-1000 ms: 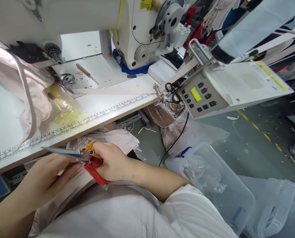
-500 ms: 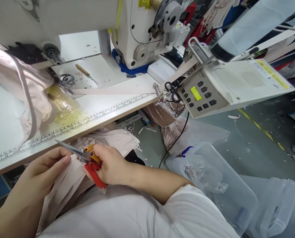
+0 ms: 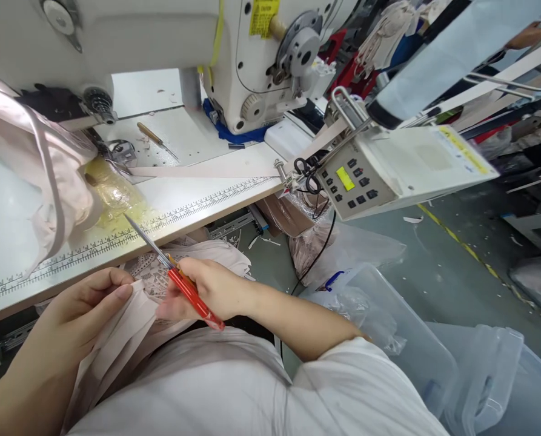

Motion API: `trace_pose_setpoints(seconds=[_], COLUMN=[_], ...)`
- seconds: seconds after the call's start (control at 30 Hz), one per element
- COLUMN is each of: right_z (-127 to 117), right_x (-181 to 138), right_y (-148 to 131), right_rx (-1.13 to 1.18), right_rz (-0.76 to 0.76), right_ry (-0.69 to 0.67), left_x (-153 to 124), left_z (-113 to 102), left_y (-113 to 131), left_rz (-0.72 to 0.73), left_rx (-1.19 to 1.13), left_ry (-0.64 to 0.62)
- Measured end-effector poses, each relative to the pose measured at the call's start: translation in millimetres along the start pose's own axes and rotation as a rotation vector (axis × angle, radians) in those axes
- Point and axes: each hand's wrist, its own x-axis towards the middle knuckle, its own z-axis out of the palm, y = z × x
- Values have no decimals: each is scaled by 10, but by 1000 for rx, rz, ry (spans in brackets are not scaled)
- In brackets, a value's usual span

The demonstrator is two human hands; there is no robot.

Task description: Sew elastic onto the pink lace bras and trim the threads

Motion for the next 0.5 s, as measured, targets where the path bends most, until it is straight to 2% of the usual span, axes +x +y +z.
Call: trace_pose_setpoints(seconds=[0.1,0.2,0.3,0.5], right_z=[-167,-250,-232,-138], right_x=[-27,-69,-96,-78], right_y=[30,31,-10,-133], right_rx=[-370,-634,-781,-940], right_rz=[-64,-28,36,138], right_ry=[-105,-262,-324,-319], left_x=[10,53,107,133], left_z=[-17,-58,-96,-102], left_y=[-14,-70,-145,-181], left_rz=[27,52,78,63], left_rx=[9,75,162,220], left_ry=[6,-17,-55,-20])
